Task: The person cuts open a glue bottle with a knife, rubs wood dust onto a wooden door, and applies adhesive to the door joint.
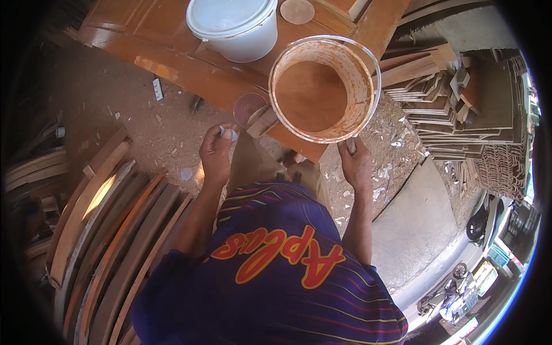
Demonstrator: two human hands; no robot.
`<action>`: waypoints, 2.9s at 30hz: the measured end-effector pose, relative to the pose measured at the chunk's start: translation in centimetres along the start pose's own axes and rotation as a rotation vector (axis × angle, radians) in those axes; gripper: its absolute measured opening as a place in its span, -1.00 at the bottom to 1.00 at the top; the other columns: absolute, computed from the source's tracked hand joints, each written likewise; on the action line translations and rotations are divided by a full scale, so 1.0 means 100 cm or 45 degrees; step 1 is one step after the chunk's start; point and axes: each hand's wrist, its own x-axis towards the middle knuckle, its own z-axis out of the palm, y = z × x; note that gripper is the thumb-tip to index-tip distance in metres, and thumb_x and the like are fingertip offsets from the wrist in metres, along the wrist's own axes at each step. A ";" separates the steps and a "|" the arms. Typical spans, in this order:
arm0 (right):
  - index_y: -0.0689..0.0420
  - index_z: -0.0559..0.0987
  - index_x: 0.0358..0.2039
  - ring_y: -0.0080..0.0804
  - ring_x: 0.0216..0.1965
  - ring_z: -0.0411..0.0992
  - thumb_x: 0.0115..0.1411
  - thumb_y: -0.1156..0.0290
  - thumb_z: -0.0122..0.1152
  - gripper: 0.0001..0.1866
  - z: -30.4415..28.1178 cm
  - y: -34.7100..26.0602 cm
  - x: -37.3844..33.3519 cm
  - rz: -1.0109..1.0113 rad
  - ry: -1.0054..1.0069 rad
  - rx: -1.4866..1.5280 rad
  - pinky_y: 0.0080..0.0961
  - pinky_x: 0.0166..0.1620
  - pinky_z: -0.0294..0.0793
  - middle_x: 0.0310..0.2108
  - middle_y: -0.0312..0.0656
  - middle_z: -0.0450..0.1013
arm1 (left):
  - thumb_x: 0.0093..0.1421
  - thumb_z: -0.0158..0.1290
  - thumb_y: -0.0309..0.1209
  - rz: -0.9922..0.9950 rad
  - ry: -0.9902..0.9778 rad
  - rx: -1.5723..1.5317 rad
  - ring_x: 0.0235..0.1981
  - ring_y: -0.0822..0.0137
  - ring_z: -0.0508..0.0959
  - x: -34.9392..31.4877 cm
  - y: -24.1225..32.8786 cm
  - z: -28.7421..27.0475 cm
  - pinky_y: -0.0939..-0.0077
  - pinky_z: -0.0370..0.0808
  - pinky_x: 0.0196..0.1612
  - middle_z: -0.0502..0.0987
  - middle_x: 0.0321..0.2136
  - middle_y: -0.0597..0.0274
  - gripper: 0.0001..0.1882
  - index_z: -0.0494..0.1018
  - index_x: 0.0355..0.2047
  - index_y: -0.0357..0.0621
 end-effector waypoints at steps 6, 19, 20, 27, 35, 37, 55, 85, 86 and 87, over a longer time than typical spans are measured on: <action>0.28 0.58 -0.19 0.22 -0.41 0.51 0.32 0.32 0.32 -0.74 0.020 -0.005 -0.019 0.034 0.004 -0.054 -0.06 -0.32 0.45 -0.46 0.23 0.49 | 0.42 0.13 -0.46 0.142 0.018 0.078 -0.04 0.42 0.57 0.063 -0.006 -0.020 0.47 0.50 0.06 0.62 -0.07 0.21 -0.76 0.55 0.03 -0.31; 0.25 0.60 -0.18 0.21 -0.21 0.52 0.21 0.41 0.33 -0.78 0.100 -0.065 -0.024 -0.174 0.070 -0.320 0.02 -0.11 0.47 -0.30 0.14 0.55 | 0.26 0.26 -0.56 0.354 -0.688 0.291 0.04 0.40 0.58 0.165 -0.016 -0.006 0.46 0.49 0.13 0.63 0.00 0.23 -0.68 0.58 0.03 -0.20; 0.25 0.59 -0.18 0.17 -0.27 0.52 0.20 0.39 0.38 -0.75 0.101 -0.066 -0.025 -0.141 0.115 -0.272 -0.03 -0.16 0.47 -0.35 0.12 0.54 | 0.24 0.28 -0.56 0.305 -0.712 0.327 0.05 0.37 0.58 0.167 -0.014 -0.008 0.44 0.49 0.15 0.62 0.02 0.21 -0.64 0.57 0.05 -0.19; 0.24 0.56 -0.04 0.17 -0.16 0.52 0.21 0.36 0.41 -0.64 0.105 -0.074 -0.033 0.061 0.192 -0.227 -0.02 -0.04 0.47 -0.22 0.17 0.55 | 0.31 0.25 -0.40 0.583 -0.771 0.411 0.10 0.25 0.59 0.172 -0.002 -0.016 0.35 0.52 0.16 0.60 0.06 0.12 -0.59 0.51 0.13 -0.21; 0.24 0.60 -0.12 0.28 -0.14 0.56 0.30 0.24 0.24 -0.69 0.091 -0.055 -0.054 0.347 0.254 -0.197 0.07 -0.10 0.55 -0.21 0.25 0.58 | 0.38 0.08 -0.51 0.844 -1.053 0.806 -0.06 -0.05 0.63 0.238 0.015 -0.009 0.18 0.55 -0.01 0.65 -0.09 -0.08 -0.76 0.61 0.00 -0.24; 0.16 0.62 -0.17 0.19 -0.13 0.57 0.35 0.24 0.14 -0.74 0.106 -0.032 -0.052 0.259 0.241 -0.126 0.05 -0.08 0.54 -0.20 0.12 0.60 | 0.36 0.10 -0.51 0.894 -1.128 1.019 -0.15 -0.11 0.65 0.250 0.017 -0.008 0.08 0.56 -0.06 0.67 -0.16 -0.09 -0.79 0.63 -0.07 -0.30; 0.22 0.57 -0.21 0.24 -0.17 0.55 0.31 0.21 0.14 -0.70 0.107 -0.044 -0.107 0.462 0.329 -0.018 0.07 -0.11 0.50 -0.27 0.17 0.58 | 0.27 0.24 -0.41 0.992 -1.013 1.339 -0.44 -0.08 0.65 0.229 0.040 0.015 0.10 0.51 -0.33 0.66 -0.42 -0.14 -0.81 0.66 -0.29 -0.34; 0.25 0.55 -0.28 0.31 -0.24 0.52 0.42 0.06 0.05 -0.56 0.085 0.023 -0.151 0.436 0.445 0.055 0.09 -0.14 0.49 -0.35 0.23 0.55 | 0.14 0.23 -0.57 1.070 -0.743 1.334 -0.42 -0.11 0.67 0.259 -0.013 0.002 0.07 0.52 -0.33 0.65 -0.46 -0.21 -0.91 0.62 -0.37 -0.40; 0.27 0.54 -0.28 0.32 -0.27 0.51 0.40 0.08 0.09 -0.57 0.084 0.023 -0.152 0.440 0.458 0.051 0.09 -0.17 0.48 -0.37 0.24 0.54 | 0.13 0.24 -0.57 1.122 -0.744 1.351 -0.44 -0.12 0.67 0.263 -0.014 0.001 0.05 0.52 -0.35 0.65 -0.48 -0.20 -0.91 0.62 -0.39 -0.40; 0.27 0.54 -0.28 0.32 -0.27 0.51 0.40 0.08 0.09 -0.57 0.083 0.023 -0.153 0.440 0.462 0.049 0.09 -0.17 0.48 -0.37 0.24 0.54 | 0.12 0.24 -0.56 1.174 -0.744 1.368 -0.46 -0.12 0.66 0.266 -0.017 -0.001 0.03 0.51 -0.37 0.65 -0.50 -0.19 -0.91 0.61 -0.42 -0.40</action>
